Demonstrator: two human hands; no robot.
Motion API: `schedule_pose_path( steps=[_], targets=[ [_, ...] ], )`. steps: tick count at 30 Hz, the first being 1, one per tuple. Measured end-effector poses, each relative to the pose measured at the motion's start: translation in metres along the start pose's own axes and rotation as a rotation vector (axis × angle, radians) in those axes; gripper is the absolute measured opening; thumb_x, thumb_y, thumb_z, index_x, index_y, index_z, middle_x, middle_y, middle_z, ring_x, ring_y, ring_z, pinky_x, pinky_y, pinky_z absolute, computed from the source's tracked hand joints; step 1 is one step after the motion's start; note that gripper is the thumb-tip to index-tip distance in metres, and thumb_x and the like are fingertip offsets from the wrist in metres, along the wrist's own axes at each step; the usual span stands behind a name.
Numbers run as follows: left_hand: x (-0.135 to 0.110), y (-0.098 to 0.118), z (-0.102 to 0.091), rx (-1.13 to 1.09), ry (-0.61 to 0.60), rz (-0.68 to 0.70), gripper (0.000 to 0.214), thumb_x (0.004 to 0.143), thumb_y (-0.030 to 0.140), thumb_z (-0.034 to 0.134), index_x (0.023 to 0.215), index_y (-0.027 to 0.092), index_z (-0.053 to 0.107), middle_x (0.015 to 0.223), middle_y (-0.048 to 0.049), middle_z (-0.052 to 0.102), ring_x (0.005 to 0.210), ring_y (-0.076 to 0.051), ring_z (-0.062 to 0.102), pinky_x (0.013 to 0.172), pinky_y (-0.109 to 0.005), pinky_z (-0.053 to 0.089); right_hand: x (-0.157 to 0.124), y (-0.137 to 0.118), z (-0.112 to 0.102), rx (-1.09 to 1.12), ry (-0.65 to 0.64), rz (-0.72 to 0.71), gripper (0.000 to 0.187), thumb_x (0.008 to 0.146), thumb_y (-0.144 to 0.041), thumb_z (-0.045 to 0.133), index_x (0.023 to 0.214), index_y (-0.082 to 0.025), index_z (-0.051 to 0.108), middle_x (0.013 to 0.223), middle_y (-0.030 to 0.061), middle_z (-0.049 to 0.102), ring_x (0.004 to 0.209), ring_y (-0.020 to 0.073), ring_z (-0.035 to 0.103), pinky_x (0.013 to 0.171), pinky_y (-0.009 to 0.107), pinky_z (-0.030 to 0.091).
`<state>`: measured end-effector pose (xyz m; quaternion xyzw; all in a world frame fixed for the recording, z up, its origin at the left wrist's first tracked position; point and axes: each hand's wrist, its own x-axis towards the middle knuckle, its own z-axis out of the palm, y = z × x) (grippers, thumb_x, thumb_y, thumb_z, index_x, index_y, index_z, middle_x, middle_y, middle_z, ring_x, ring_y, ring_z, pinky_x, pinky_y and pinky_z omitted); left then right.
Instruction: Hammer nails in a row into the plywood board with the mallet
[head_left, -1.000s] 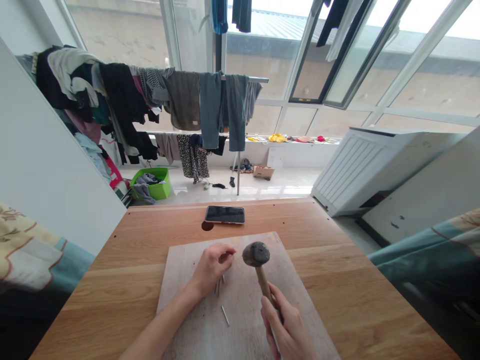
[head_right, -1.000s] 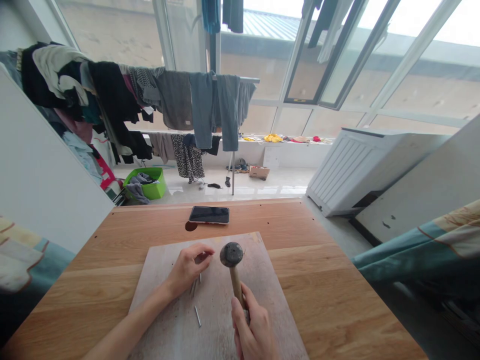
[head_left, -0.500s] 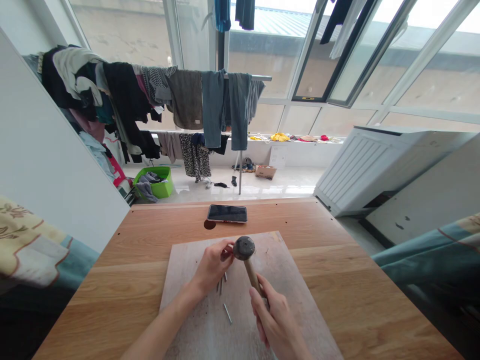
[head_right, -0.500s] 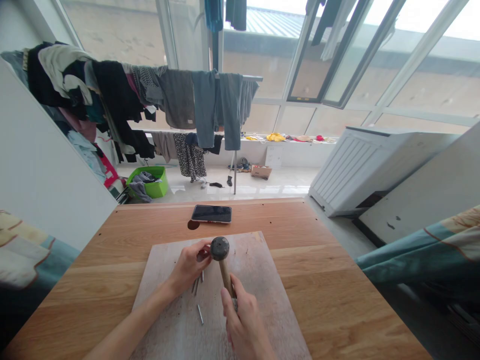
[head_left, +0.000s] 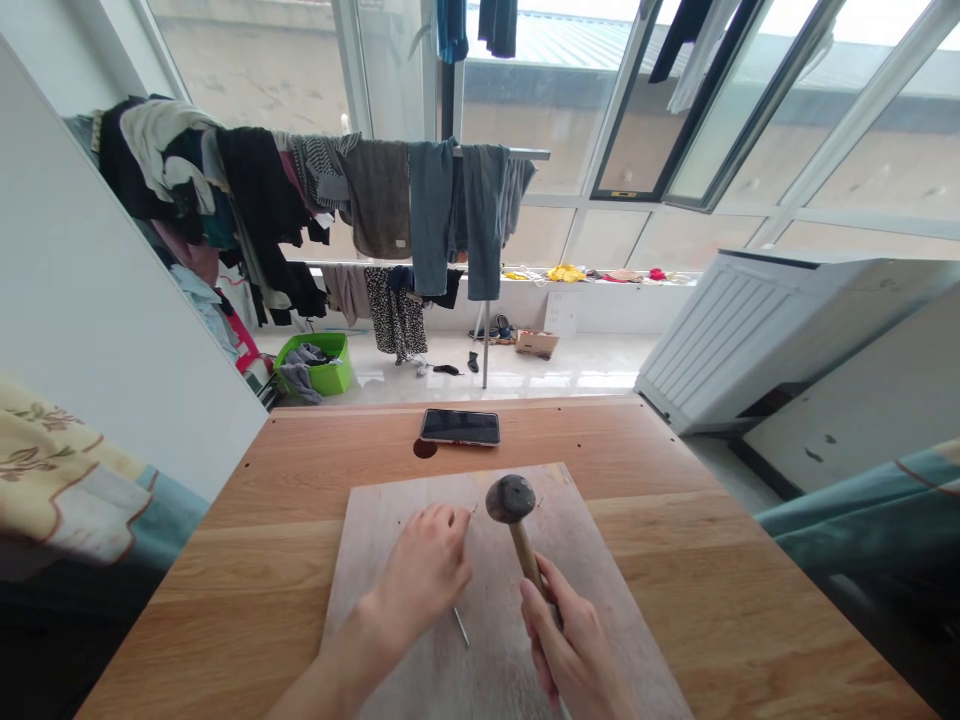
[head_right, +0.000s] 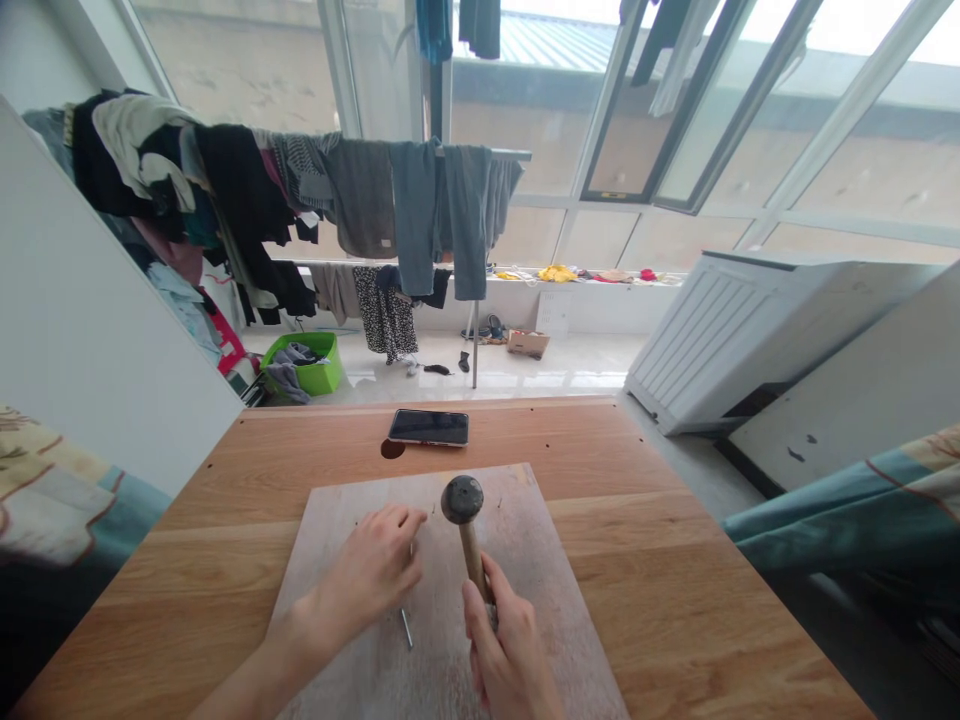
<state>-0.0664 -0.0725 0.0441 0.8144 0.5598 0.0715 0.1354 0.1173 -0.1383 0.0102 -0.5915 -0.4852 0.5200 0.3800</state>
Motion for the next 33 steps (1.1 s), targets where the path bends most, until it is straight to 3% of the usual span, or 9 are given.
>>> schedule_pose_path(
  steps=[5, 10, 13, 18, 23, 26, 29, 33],
  targets=[
    [0.010, 0.014, 0.003, 0.112, -0.078, 0.033, 0.034, 0.080, -0.001, 0.045, 0.101, 0.017, 0.064, 0.098, -0.0106, 0.070, 0.095, -0.027, 0.066, 0.086, -0.039, 0.048, -0.001, 0.000, -0.004, -0.016, -0.004, -0.006, 0.062, 0.093, -0.063, 0.046, 0.129, -0.012, 0.057, 0.054, -0.0088, 0.046, 0.029, 0.0066, 0.039, 0.028, 0.016, 0.029],
    [0.012, -0.007, 0.002, -0.185, -0.010, -0.021, 0.030, 0.078, 0.002, 0.051, 0.095, 0.019, 0.068, 0.089, -0.0046, 0.071, 0.081, -0.020, 0.066, 0.075, -0.029, 0.046, -0.004, 0.004, -0.010, -0.040, 0.013, -0.016, 0.062, 0.094, -0.063, 0.044, 0.128, -0.012, 0.058, 0.050, -0.0098, 0.045, 0.028, 0.0069, 0.038, 0.027, 0.016, 0.030],
    [0.010, -0.019, -0.001, -0.244, 0.004, -0.009, 0.030, 0.076, 0.000, 0.051, 0.088, 0.020, 0.069, 0.086, -0.0031, 0.069, 0.075, -0.018, 0.064, 0.070, -0.027, 0.044, -0.004, 0.003, -0.011, -0.017, 0.022, -0.014, 0.061, 0.095, -0.063, 0.045, 0.127, -0.013, 0.058, 0.050, -0.0111, 0.042, 0.027, 0.0071, 0.038, 0.027, 0.016, 0.030],
    [0.007, -0.018, -0.006, -0.115, -0.019, 0.010, 0.021, 0.078, 0.003, 0.056, 0.085, 0.020, 0.066, 0.093, -0.0047, 0.065, 0.075, -0.018, 0.063, 0.066, -0.026, 0.043, -0.002, 0.005, -0.010, 0.013, 0.031, -0.008, 0.059, 0.094, -0.061, 0.048, 0.129, -0.015, 0.057, 0.056, -0.0090, 0.048, 0.028, 0.0059, 0.040, 0.026, 0.015, 0.029],
    [0.011, -0.001, 0.000, 0.127, -0.042, 0.137, 0.026, 0.075, 0.000, 0.054, 0.091, 0.015, 0.066, 0.101, -0.0131, 0.067, 0.097, -0.029, 0.064, 0.081, -0.038, 0.050, -0.001, 0.008, -0.010, 0.008, 0.018, -0.011, 0.060, 0.095, -0.061, 0.047, 0.130, -0.013, 0.057, 0.053, -0.0091, 0.047, 0.027, 0.0067, 0.039, 0.025, 0.015, 0.029],
    [0.013, 0.007, 0.005, 0.197, -0.060, 0.185, 0.029, 0.074, -0.003, 0.050, 0.089, 0.013, 0.068, 0.098, -0.0152, 0.069, 0.096, -0.031, 0.065, 0.082, -0.040, 0.050, -0.002, 0.006, -0.010, 0.000, 0.022, -0.015, 0.061, 0.094, -0.062, 0.048, 0.129, -0.014, 0.057, 0.054, -0.0085, 0.048, 0.028, 0.0064, 0.040, 0.026, 0.015, 0.029],
    [0.016, 0.003, 0.002, 0.051, -0.036, 0.111, 0.027, 0.073, -0.003, 0.050, 0.083, 0.016, 0.067, 0.090, -0.0107, 0.070, 0.086, -0.025, 0.066, 0.076, -0.033, 0.049, -0.003, 0.003, -0.010, 0.019, 0.033, 0.006, 0.062, 0.093, -0.064, 0.049, 0.128, -0.014, 0.058, 0.054, -0.0085, 0.048, 0.028, 0.0063, 0.040, 0.026, 0.015, 0.028],
    [0.020, -0.022, -0.003, -0.393, 0.111, -0.023, 0.015, 0.077, 0.008, 0.056, 0.080, 0.020, 0.065, 0.073, -0.0002, 0.069, 0.069, -0.016, 0.063, 0.067, -0.026, 0.048, -0.004, 0.005, -0.011, 0.051, 0.040, 0.003, 0.062, 0.093, -0.064, 0.049, 0.128, -0.014, 0.056, 0.054, -0.0096, 0.046, 0.027, 0.0056, 0.037, 0.026, 0.015, 0.028]
  ],
)
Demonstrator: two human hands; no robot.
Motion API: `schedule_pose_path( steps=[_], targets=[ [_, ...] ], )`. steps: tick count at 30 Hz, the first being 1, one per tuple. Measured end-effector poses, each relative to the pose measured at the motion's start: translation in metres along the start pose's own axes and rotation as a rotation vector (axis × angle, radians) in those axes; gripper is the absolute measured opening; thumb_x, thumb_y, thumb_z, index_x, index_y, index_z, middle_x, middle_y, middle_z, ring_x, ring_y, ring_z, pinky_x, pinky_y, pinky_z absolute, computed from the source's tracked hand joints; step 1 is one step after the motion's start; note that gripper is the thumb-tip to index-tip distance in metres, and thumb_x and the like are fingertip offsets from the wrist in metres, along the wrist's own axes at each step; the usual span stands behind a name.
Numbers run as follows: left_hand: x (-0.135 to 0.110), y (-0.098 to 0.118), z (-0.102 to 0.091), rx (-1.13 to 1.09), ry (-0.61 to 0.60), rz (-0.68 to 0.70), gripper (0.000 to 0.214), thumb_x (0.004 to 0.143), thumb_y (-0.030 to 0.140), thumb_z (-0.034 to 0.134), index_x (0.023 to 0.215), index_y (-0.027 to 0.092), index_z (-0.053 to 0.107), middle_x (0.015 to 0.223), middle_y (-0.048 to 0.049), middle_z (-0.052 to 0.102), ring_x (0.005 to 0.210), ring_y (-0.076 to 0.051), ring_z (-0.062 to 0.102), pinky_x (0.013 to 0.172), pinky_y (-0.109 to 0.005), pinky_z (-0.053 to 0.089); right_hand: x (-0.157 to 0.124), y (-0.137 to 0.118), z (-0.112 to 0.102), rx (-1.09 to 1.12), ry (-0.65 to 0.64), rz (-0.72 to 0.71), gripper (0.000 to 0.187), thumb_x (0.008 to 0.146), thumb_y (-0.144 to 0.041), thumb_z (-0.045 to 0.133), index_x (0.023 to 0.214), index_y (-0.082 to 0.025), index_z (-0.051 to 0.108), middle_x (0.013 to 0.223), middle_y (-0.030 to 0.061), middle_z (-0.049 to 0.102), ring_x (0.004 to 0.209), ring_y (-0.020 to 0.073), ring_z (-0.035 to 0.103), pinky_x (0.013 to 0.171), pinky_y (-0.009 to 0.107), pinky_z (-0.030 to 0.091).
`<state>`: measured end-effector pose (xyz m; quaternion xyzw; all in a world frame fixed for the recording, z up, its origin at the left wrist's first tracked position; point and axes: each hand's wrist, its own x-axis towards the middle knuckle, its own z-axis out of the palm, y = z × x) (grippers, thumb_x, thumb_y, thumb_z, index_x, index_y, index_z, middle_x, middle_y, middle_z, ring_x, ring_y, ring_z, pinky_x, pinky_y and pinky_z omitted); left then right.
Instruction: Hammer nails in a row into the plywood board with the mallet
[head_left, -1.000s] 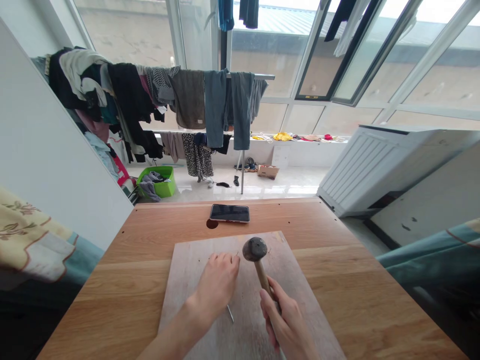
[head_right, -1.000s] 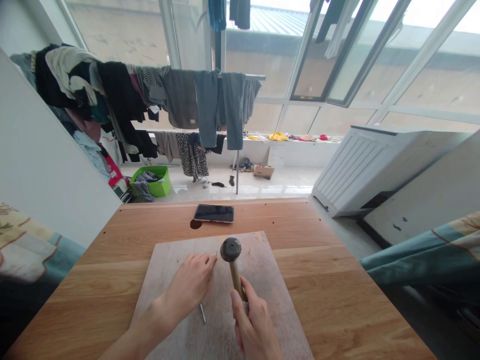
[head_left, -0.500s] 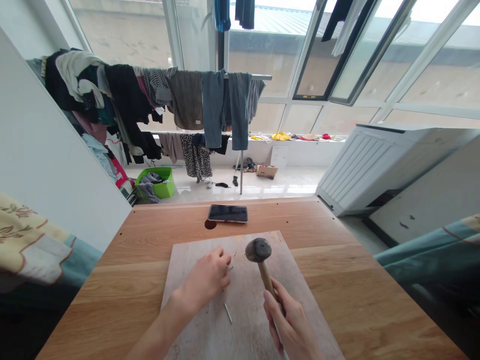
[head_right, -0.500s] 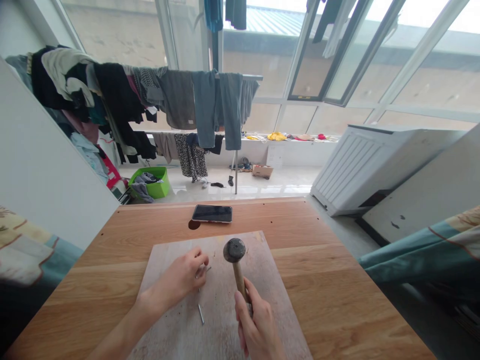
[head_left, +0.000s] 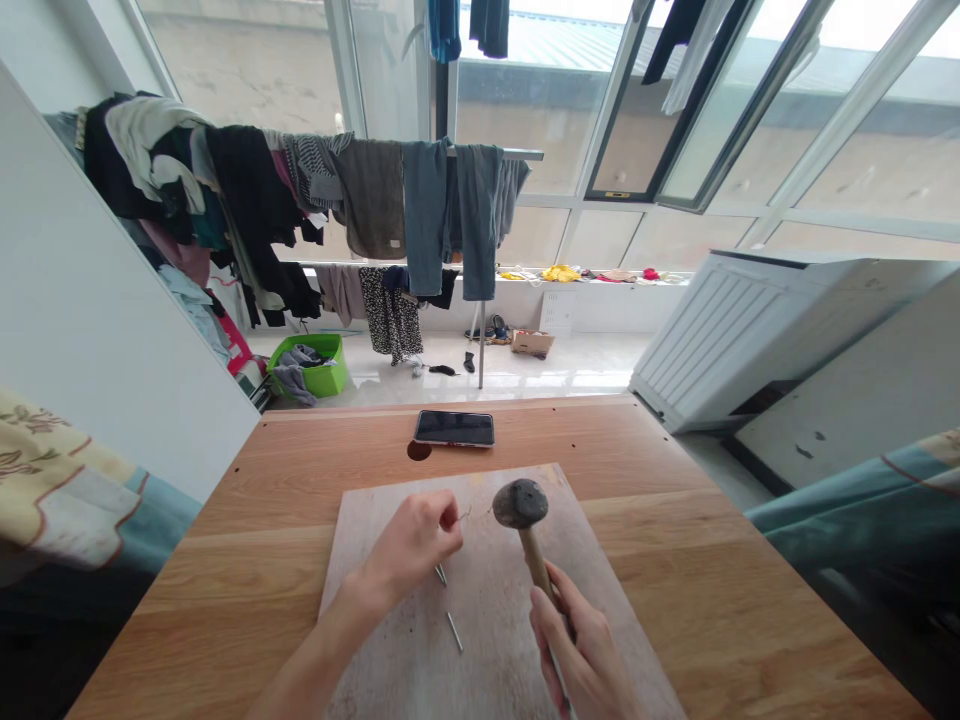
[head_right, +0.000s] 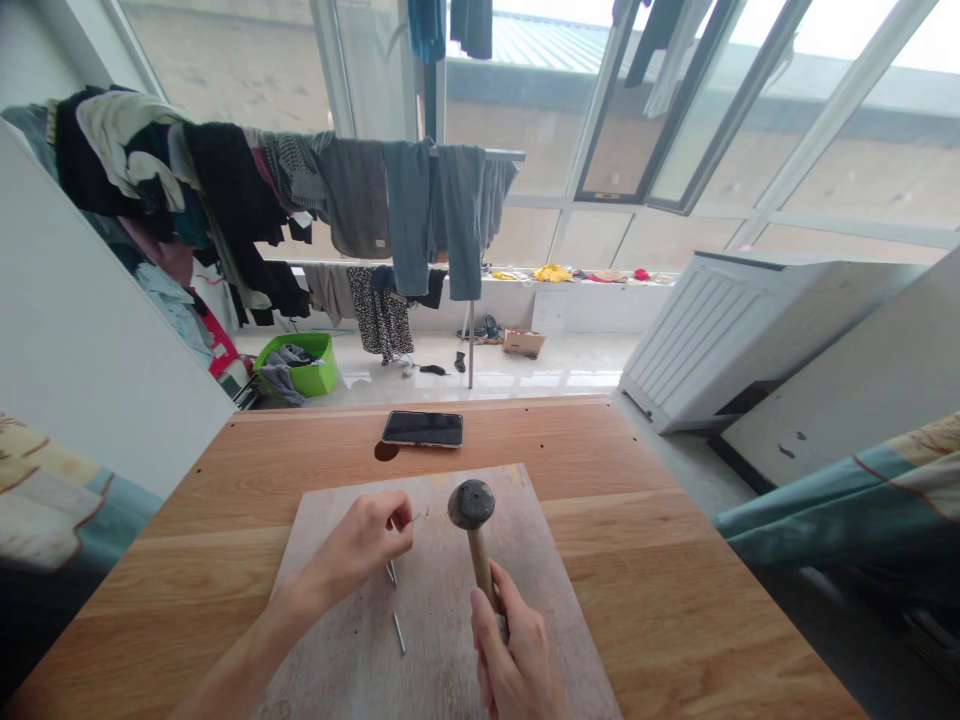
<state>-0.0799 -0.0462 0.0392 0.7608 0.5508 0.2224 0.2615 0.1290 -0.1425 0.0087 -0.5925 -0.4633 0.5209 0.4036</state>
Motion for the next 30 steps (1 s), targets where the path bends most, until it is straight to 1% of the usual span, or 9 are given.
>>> schedule_pose_path(
  steps=[3, 6, 10, 13, 16, 20, 22, 25, 30],
  targets=[
    [0.003, -0.022, 0.001, -0.232, 0.156, -0.011, 0.018, 0.082, 0.018, 0.059, 0.097, 0.022, 0.070, 0.079, 0.0017, 0.072, 0.070, -0.014, 0.064, 0.071, -0.024, 0.051, 0.001, 0.003, 0.000, 0.007, 0.008, -0.004, 0.062, 0.093, -0.064, 0.048, 0.128, -0.015, 0.056, 0.054, -0.0103, 0.044, 0.027, 0.0059, 0.036, 0.026, 0.015, 0.028],
    [0.002, -0.036, 0.010, -0.332, 0.214, 0.013, 0.019, 0.089, 0.027, 0.058, 0.100, 0.022, 0.073, 0.088, -0.0015, 0.075, 0.074, -0.015, 0.067, 0.072, -0.025, 0.055, 0.003, 0.006, 0.001, 0.014, 0.001, 0.009, 0.063, 0.092, -0.066, 0.048, 0.128, -0.016, 0.057, 0.054, -0.0103, 0.044, 0.026, 0.0056, 0.034, 0.025, 0.016, 0.028],
    [0.000, -0.040, 0.017, -0.337, 0.183, 0.052, 0.017, 0.089, 0.023, 0.057, 0.096, 0.020, 0.072, 0.095, -0.0038, 0.076, 0.080, -0.016, 0.070, 0.077, -0.028, 0.057, 0.002, 0.006, 0.003, 0.009, -0.011, 0.010, 0.067, 0.092, -0.068, 0.047, 0.131, -0.014, 0.056, 0.055, -0.0094, 0.045, 0.026, 0.0058, 0.036, 0.025, 0.016, 0.026],
    [-0.002, -0.038, 0.013, -0.267, 0.167, 0.081, 0.015, 0.087, 0.018, 0.057, 0.094, 0.020, 0.071, 0.092, -0.0031, 0.074, 0.081, -0.017, 0.068, 0.078, -0.029, 0.055, 0.001, 0.004, 0.004, -0.012, -0.010, 0.009, 0.067, 0.092, -0.067, 0.047, 0.130, -0.013, 0.057, 0.052, -0.0102, 0.043, 0.027, 0.0062, 0.037, 0.026, 0.016, 0.027],
    [-0.003, -0.035, 0.008, -0.177, 0.177, 0.118, 0.013, 0.086, 0.017, 0.059, 0.091, 0.021, 0.070, 0.091, -0.0031, 0.073, 0.089, -0.020, 0.066, 0.087, -0.034, 0.052, 0.001, 0.001, 0.006, -0.028, -0.024, 0.015, 0.066, 0.093, -0.066, 0.047, 0.129, -0.011, 0.057, 0.052, -0.0098, 0.044, 0.027, 0.0053, 0.036, 0.027, 0.016, 0.026],
    [-0.004, -0.035, 0.006, -0.179, 0.175, 0.110, 0.012, 0.087, 0.018, 0.059, 0.089, 0.021, 0.070, 0.090, -0.0035, 0.073, 0.088, -0.020, 0.066, 0.088, -0.035, 0.052, 0.004, -0.004, 0.013, -0.037, -0.045, 0.008, 0.066, 0.092, -0.067, 0.047, 0.128, -0.013, 0.057, 0.055, -0.0086, 0.047, 0.027, 0.0050, 0.036, 0.027, 0.015, 0.027],
    [-0.004, -0.037, 0.008, -0.215, 0.174, 0.096, 0.014, 0.087, 0.018, 0.058, 0.092, 0.021, 0.071, 0.091, -0.0040, 0.073, 0.088, -0.020, 0.066, 0.086, -0.034, 0.053, 0.006, -0.007, 0.018, -0.047, -0.068, -0.008, 0.066, 0.092, -0.068, 0.046, 0.129, -0.014, 0.057, 0.055, -0.0094, 0.046, 0.027, 0.0056, 0.037, 0.026, 0.015, 0.028],
    [-0.003, -0.042, 0.014, -0.281, 0.182, 0.079, 0.022, 0.086, 0.016, 0.058, 0.104, 0.022, 0.070, 0.092, -0.0030, 0.073, 0.088, -0.018, 0.067, 0.084, -0.030, 0.054, 0.009, -0.013, 0.027, -0.057, -0.105, -0.029, 0.067, 0.092, -0.069, 0.045, 0.130, -0.016, 0.057, 0.053, -0.0106, 0.042, 0.027, 0.0064, 0.038, 0.027, 0.015, 0.030],
    [-0.002, -0.040, 0.013, -0.281, 0.200, 0.096, 0.035, 0.084, 0.011, 0.059, 0.117, 0.022, 0.065, 0.090, -0.0010, 0.071, 0.084, -0.017, 0.066, 0.080, -0.027, 0.053, 0.012, -0.017, 0.034, -0.097, -0.182, -0.046, 0.064, 0.094, -0.066, 0.043, 0.133, -0.016, 0.055, 0.061, -0.0073, 0.048, 0.031, 0.0054, 0.040, 0.028, 0.014, 0.030]
  ],
)
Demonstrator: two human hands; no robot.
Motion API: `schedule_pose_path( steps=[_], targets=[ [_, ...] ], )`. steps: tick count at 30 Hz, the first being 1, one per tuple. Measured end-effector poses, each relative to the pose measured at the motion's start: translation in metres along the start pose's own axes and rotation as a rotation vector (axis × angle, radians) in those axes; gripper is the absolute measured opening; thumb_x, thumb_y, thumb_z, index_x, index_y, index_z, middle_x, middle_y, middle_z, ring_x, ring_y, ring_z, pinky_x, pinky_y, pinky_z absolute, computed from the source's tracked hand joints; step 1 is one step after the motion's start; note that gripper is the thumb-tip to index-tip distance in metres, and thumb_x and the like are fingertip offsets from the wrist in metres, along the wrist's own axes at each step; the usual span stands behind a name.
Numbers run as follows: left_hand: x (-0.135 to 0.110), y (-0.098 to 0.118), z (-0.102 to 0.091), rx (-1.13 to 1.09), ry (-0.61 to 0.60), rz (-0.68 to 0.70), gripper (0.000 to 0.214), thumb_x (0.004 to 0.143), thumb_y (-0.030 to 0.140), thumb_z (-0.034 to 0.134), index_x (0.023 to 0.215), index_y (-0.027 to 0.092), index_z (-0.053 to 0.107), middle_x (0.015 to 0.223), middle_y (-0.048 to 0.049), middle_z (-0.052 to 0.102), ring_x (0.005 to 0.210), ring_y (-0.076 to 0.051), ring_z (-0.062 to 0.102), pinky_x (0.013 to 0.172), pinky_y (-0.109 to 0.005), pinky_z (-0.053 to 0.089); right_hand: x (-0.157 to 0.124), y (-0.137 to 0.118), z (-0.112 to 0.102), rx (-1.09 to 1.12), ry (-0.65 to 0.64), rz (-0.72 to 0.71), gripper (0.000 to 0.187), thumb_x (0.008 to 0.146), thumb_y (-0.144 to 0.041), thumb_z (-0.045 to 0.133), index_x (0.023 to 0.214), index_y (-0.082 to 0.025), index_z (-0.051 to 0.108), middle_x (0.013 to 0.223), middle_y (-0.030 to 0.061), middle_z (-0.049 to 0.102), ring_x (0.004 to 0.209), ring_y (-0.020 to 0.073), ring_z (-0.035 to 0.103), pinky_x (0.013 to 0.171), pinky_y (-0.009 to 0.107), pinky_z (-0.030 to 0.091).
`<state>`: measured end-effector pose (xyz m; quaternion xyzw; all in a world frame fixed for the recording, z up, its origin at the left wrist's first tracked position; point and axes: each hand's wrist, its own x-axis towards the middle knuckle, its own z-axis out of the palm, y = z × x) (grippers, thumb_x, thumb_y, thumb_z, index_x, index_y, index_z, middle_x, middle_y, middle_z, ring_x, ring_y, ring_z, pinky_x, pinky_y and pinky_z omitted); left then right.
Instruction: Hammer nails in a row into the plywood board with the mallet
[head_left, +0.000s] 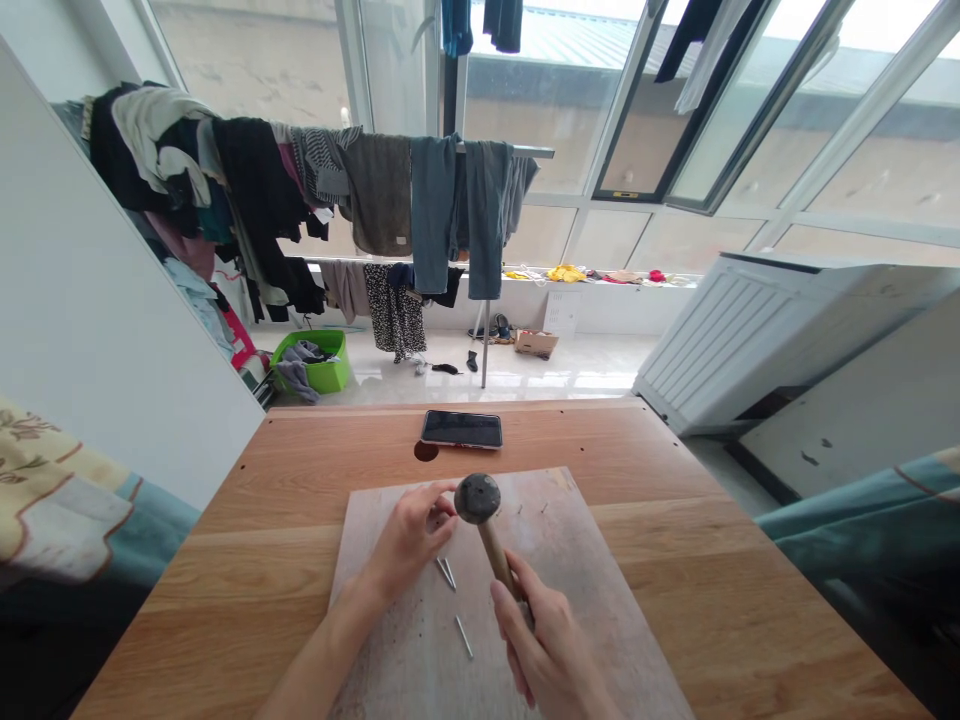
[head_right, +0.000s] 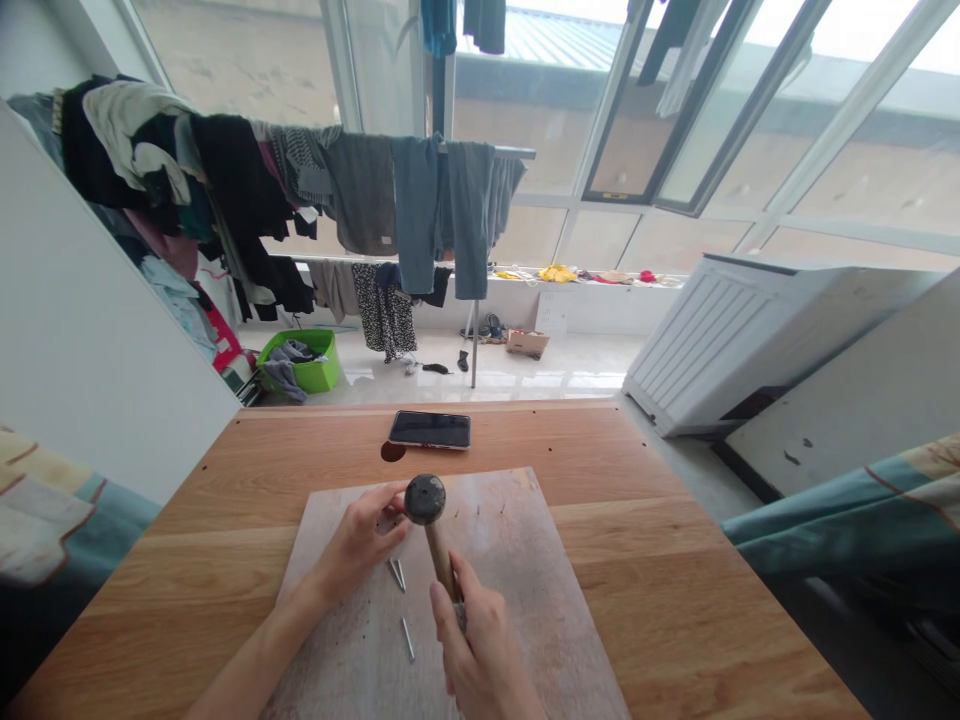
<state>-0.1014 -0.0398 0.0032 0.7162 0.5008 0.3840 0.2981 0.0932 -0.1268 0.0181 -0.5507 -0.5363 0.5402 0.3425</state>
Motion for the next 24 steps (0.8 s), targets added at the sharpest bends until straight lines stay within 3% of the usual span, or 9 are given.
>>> schedule_pose_path(
  steps=[3, 6, 10, 16, 20, 24],
  targets=[
    [-0.004, 0.007, -0.008, 0.037, -0.023, 0.039, 0.032, 0.087, 0.016, 0.060, 0.118, 0.022, 0.063, 0.098, -0.0044, 0.070, 0.088, -0.019, 0.065, 0.083, -0.030, 0.052, 0.001, 0.002, 0.000, -0.022, -0.051, -0.003, 0.061, 0.096, -0.063, 0.043, 0.133, -0.016, 0.054, 0.061, -0.0073, 0.048, 0.032, 0.0056, 0.040, 0.029, 0.015, 0.030],
    [-0.017, 0.017, -0.018, 0.141, -0.072, 0.036, 0.011, 0.092, 0.024, 0.060, 0.102, 0.022, 0.064, 0.102, -0.0063, 0.067, 0.097, -0.023, 0.063, 0.086, -0.033, 0.050, 0.001, 0.006, -0.001, -0.035, -0.027, -0.009, 0.062, 0.096, -0.065, 0.042, 0.131, -0.016, 0.055, 0.061, -0.0070, 0.047, 0.032, 0.0061, 0.039, 0.028, 0.015, 0.029],
    [-0.039, 0.032, -0.021, 0.352, -0.088, -0.108, 0.009, 0.090, 0.027, 0.062, 0.085, 0.021, 0.058, 0.093, -0.0048, 0.061, 0.091, -0.024, 0.060, 0.082, -0.036, 0.047, 0.001, 0.008, -0.004, -0.052, -0.068, 0.009, 0.064, 0.096, -0.065, 0.043, 0.134, -0.015, 0.054, 0.061, -0.0070, 0.046, 0.033, 0.0069, 0.040, 0.029, 0.016, 0.032],
    [-0.049, 0.046, -0.017, 0.417, -0.188, -0.307, 0.001, 0.090, 0.021, 0.062, 0.090, 0.021, 0.062, 0.098, -0.0047, 0.064, 0.094, -0.024, 0.063, 0.080, -0.033, 0.046, -0.006, 0.014, -0.006, 0.000, 0.042, 0.034, 0.070, 0.091, -0.071, 0.044, 0.132, -0.015, 0.056, 0.061, -0.0068, 0.046, 0.032, 0.0067, 0.039, 0.027, 0.016, 0.029],
    [-0.047, 0.060, -0.016, 0.486, -0.300, -0.357, 0.015, 0.092, 0.011, 0.053, 0.096, 0.020, 0.065, 0.098, -0.0050, 0.067, 0.092, -0.022, 0.066, 0.080, -0.031, 0.047, -0.009, 0.021, -0.010, 0.015, 0.060, 0.025, 0.072, 0.091, -0.072, 0.044, 0.131, -0.014, 0.056, 0.059, -0.0074, 0.046, 0.031, 0.0056, 0.037, 0.027, 0.016, 0.027],
    [-0.046, 0.074, -0.008, 0.749, -0.398, -0.350, 0.041, 0.083, -0.006, 0.044, 0.108, 0.018, 0.066, 0.104, -0.0092, 0.068, 0.099, -0.026, 0.066, 0.085, -0.037, 0.048, -0.012, 0.024, -0.017, 0.012, 0.044, 0.044, 0.076, 0.091, -0.073, 0.043, 0.135, -0.012, 0.053, 0.058, -0.0076, 0.047, 0.030, 0.0061, 0.038, 0.027, 0.017, 0.027]
  ],
)
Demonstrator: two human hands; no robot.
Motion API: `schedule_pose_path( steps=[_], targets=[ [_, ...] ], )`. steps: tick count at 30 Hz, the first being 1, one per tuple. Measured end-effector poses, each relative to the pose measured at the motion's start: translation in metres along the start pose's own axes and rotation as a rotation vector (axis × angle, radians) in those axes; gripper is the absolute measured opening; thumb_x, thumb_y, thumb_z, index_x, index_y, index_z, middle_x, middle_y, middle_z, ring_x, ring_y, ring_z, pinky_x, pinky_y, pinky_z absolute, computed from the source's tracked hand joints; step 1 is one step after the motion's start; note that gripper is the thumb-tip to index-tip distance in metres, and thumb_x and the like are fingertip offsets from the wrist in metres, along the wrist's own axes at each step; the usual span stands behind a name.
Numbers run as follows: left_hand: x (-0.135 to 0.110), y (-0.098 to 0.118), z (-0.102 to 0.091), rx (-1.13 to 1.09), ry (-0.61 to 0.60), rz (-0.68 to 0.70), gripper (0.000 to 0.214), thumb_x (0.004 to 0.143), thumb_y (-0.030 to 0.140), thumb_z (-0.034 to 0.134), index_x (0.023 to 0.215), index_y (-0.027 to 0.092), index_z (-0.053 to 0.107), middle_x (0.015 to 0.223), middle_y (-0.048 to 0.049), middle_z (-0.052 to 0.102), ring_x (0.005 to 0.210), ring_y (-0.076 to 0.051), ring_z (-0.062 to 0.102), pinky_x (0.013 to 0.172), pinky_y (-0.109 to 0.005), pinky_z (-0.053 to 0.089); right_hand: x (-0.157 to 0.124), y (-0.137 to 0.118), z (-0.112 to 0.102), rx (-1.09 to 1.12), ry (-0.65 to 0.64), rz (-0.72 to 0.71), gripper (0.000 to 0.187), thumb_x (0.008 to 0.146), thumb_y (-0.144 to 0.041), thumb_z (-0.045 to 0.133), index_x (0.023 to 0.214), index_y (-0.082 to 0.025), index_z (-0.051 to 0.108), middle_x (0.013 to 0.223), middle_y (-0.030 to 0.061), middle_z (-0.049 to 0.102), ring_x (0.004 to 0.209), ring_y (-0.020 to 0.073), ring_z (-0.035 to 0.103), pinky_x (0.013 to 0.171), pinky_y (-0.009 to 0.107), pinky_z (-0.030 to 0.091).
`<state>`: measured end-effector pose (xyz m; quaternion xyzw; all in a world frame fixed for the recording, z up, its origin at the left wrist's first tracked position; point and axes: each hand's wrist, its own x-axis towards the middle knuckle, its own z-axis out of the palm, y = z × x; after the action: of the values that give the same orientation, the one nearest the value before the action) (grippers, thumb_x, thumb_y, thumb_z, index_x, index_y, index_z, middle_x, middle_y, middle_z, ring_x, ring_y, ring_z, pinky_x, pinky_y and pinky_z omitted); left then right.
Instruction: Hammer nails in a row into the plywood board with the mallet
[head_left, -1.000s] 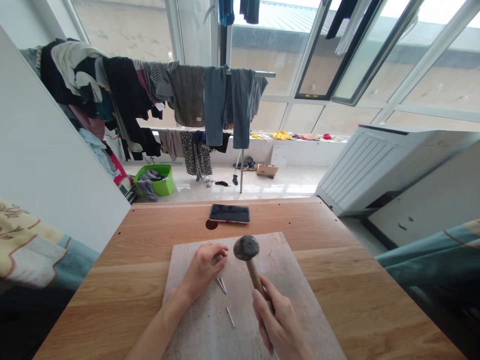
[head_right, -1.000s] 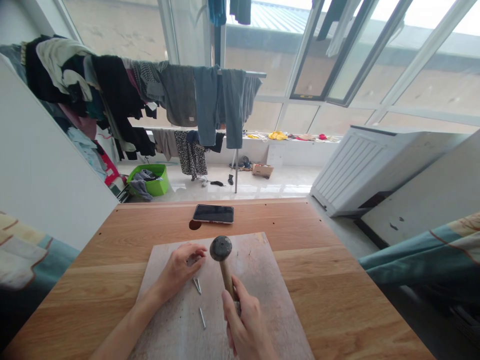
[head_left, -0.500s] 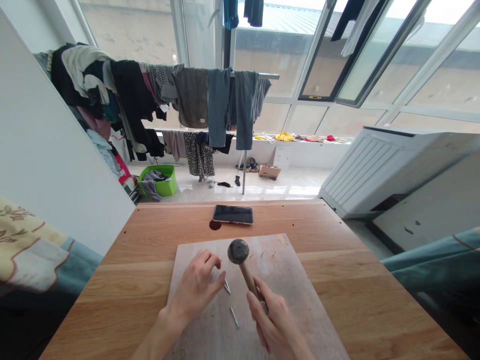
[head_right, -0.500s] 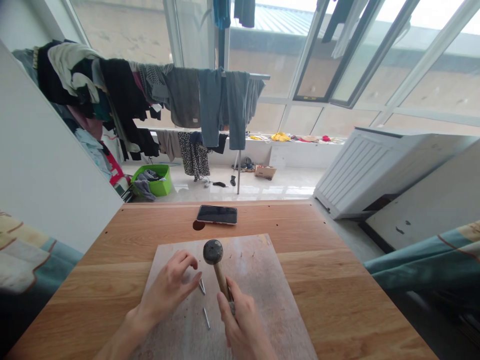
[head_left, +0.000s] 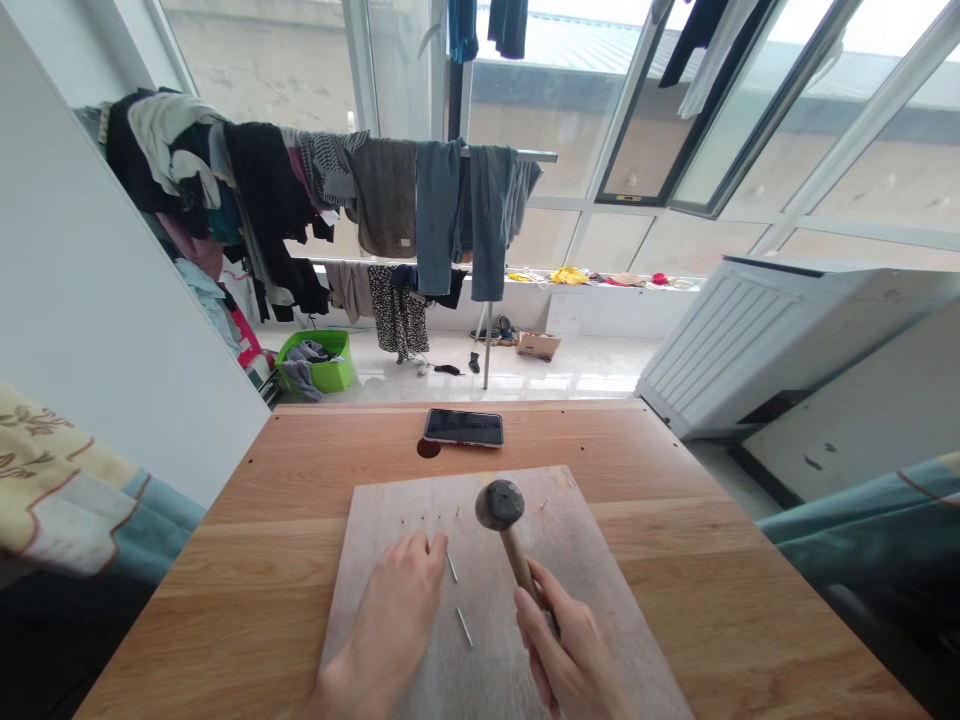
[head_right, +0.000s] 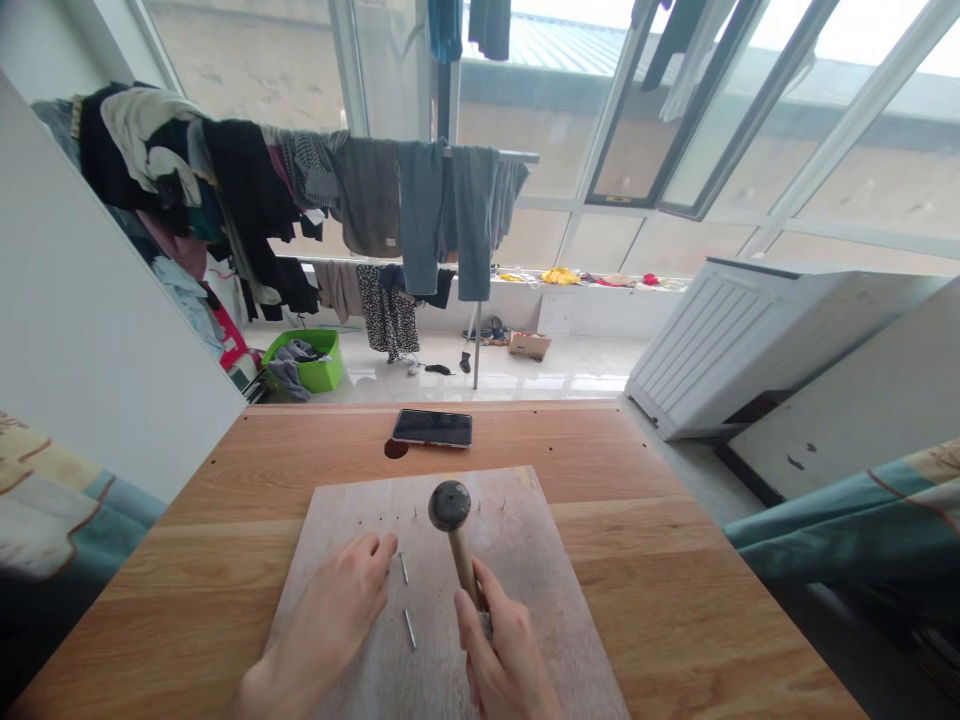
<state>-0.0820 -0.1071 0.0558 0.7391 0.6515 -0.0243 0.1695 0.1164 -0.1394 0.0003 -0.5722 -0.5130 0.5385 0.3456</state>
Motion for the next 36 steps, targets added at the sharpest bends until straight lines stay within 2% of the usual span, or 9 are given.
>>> schedule_pose_path(
  steps=[2, 4, 9, 11, 16, 24, 28, 36],
  targets=[
    [0.002, 0.001, 0.001, 0.062, 0.023, 0.017, 0.045, 0.079, -0.010, 0.041, 0.105, 0.017, 0.066, 0.101, -0.0097, 0.068, 0.098, -0.027, 0.066, 0.085, -0.038, 0.048, -0.002, -0.001, -0.002, -0.005, 0.012, -0.002, 0.074, 0.092, -0.072, 0.043, 0.134, -0.012, 0.054, 0.055, -0.0081, 0.047, 0.030, 0.0061, 0.037, 0.027, 0.017, 0.027],
    [0.009, -0.005, 0.002, 0.000, 0.076, 0.061, 0.040, 0.078, -0.009, 0.043, 0.097, 0.017, 0.066, 0.098, -0.0087, 0.068, 0.094, -0.026, 0.066, 0.083, -0.036, 0.048, -0.005, -0.003, -0.004, -0.017, 0.042, -0.015, 0.073, 0.093, -0.070, 0.043, 0.133, -0.011, 0.055, 0.053, -0.0086, 0.045, 0.030, 0.0063, 0.037, 0.028, 0.017, 0.027],
    [0.039, -0.033, 0.007, -0.507, 0.349, 0.170, 0.013, 0.086, 0.010, 0.054, 0.086, 0.020, 0.064, 0.086, -0.0014, 0.066, 0.077, -0.017, 0.062, 0.075, -0.028, 0.048, -0.009, -0.010, -0.004, -0.016, 0.056, -0.010, 0.069, 0.093, -0.068, 0.045, 0.132, -0.012, 0.056, 0.052, -0.0093, 0.044, 0.029, 0.0065, 0.038, 0.027, 0.017, 0.028],
    [0.048, -0.041, 0.010, -0.621, 0.437, 0.202, 0.010, 0.086, 0.014, 0.055, 0.085, 0.020, 0.064, 0.082, -0.0001, 0.065, 0.074, -0.016, 0.060, 0.072, -0.027, 0.047, -0.009, -0.010, -0.004, -0.002, 0.050, -0.009, 0.069, 0.093, -0.067, 0.045, 0.132, -0.012, 0.056, 0.053, -0.0089, 0.045, 0.029, 0.0061, 0.039, 0.027, 0.016, 0.028],
    [0.050, -0.047, 0.016, -0.635, 0.405, 0.253, 0.011, 0.089, 0.019, 0.054, 0.087, 0.020, 0.065, 0.085, -0.0009, 0.068, 0.073, -0.016, 0.061, 0.070, -0.028, 0.047, -0.008, -0.008, -0.005, 0.008, 0.046, -0.004, 0.069, 0.093, -0.067, 0.045, 0.132, -0.011, 0.056, 0.056, -0.0072, 0.049, 0.030, 0.0061, 0.040, 0.027, 0.016, 0.030],
    [0.042, -0.047, 0.019, -0.537, 0.446, 0.333, 0.012, 0.091, 0.016, 0.052, 0.090, 0.021, 0.063, 0.091, -0.0023, 0.070, 0.088, -0.020, 0.066, 0.082, -0.033, 0.049, -0.006, -0.008, -0.002, -0.015, 0.038, 0.013, 0.070, 0.093, -0.066, 0.045, 0.136, -0.011, 0.056, 0.054, -0.0074, 0.048, 0.030, 0.0068, 0.039, 0.027, 0.016, 0.029],
    [0.046, -0.049, 0.027, -0.565, 0.482, 0.311, 0.011, 0.093, 0.018, 0.052, 0.091, 0.021, 0.062, 0.091, -0.0027, 0.069, 0.089, -0.020, 0.066, 0.082, -0.034, 0.050, -0.006, -0.007, -0.001, -0.025, 0.025, -0.001, 0.073, 0.092, -0.069, 0.046, 0.137, -0.012, 0.056, 0.053, -0.0065, 0.050, 0.031, 0.0078, 0.039, 0.027, 0.017, 0.030],
    [0.053, -0.050, 0.034, -0.652, 0.434, 0.265, 0.011, 0.094, 0.022, 0.054, 0.090, 0.021, 0.064, 0.089, -0.0026, 0.069, 0.082, -0.019, 0.066, 0.076, -0.032, 0.051, -0.004, -0.016, 0.006, -0.001, 0.024, 0.005, 0.071, 0.092, -0.071, 0.044, 0.132, -0.013, 0.057, 0.054, -0.0088, 0.045, 0.029, 0.0060, 0.036, 0.028, 0.016, 0.029]
  ],
)
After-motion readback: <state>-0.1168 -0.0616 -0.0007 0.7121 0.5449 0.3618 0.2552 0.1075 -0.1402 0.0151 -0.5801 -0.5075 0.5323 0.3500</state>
